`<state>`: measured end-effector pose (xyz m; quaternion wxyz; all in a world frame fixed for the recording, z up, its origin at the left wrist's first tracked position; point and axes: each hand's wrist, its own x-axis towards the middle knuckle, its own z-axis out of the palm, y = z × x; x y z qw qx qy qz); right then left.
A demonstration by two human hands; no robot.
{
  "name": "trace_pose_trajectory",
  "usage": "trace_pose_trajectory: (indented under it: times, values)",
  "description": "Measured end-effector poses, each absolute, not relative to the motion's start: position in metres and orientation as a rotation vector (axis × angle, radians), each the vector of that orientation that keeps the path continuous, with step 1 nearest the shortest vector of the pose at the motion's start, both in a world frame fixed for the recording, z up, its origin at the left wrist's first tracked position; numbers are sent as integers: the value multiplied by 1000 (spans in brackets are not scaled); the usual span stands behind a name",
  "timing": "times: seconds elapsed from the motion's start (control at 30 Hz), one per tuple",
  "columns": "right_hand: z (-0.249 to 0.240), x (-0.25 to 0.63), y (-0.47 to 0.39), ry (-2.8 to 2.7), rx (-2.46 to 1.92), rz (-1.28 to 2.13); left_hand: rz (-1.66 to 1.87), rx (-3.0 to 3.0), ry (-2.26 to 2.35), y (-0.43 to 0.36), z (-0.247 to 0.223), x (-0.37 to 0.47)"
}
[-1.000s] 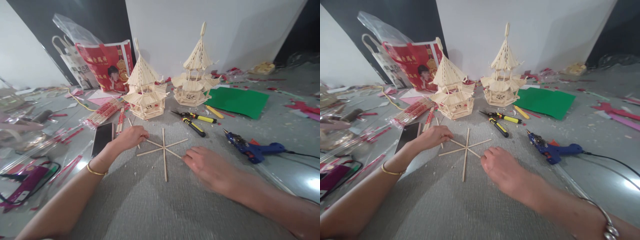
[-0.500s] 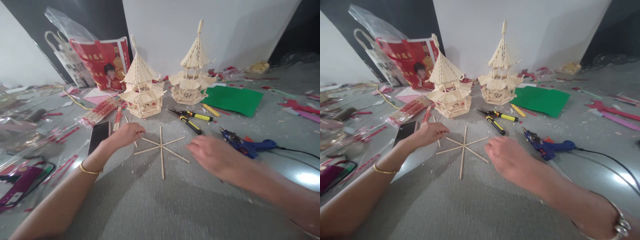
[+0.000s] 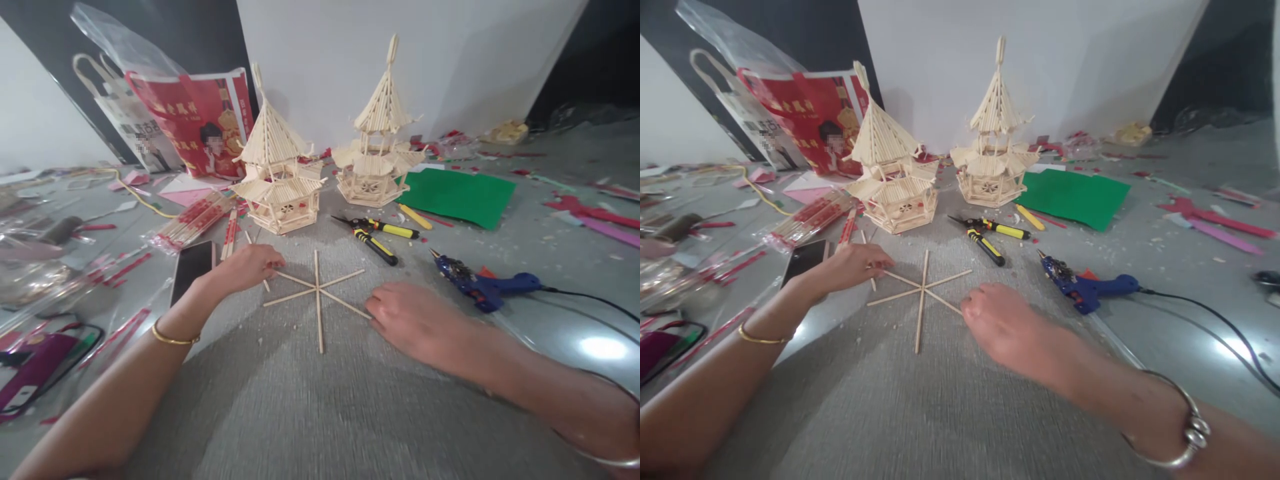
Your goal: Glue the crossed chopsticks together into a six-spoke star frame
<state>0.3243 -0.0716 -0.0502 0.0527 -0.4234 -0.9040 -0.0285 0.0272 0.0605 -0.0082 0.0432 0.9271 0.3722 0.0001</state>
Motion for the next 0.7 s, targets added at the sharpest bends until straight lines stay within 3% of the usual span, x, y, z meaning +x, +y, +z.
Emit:
trace_pose_trajectory:
  times: [0.7]
  values:
    - [-54,323,-74,-2735,-1199,-151,137,2782,1092,61,-20,29]
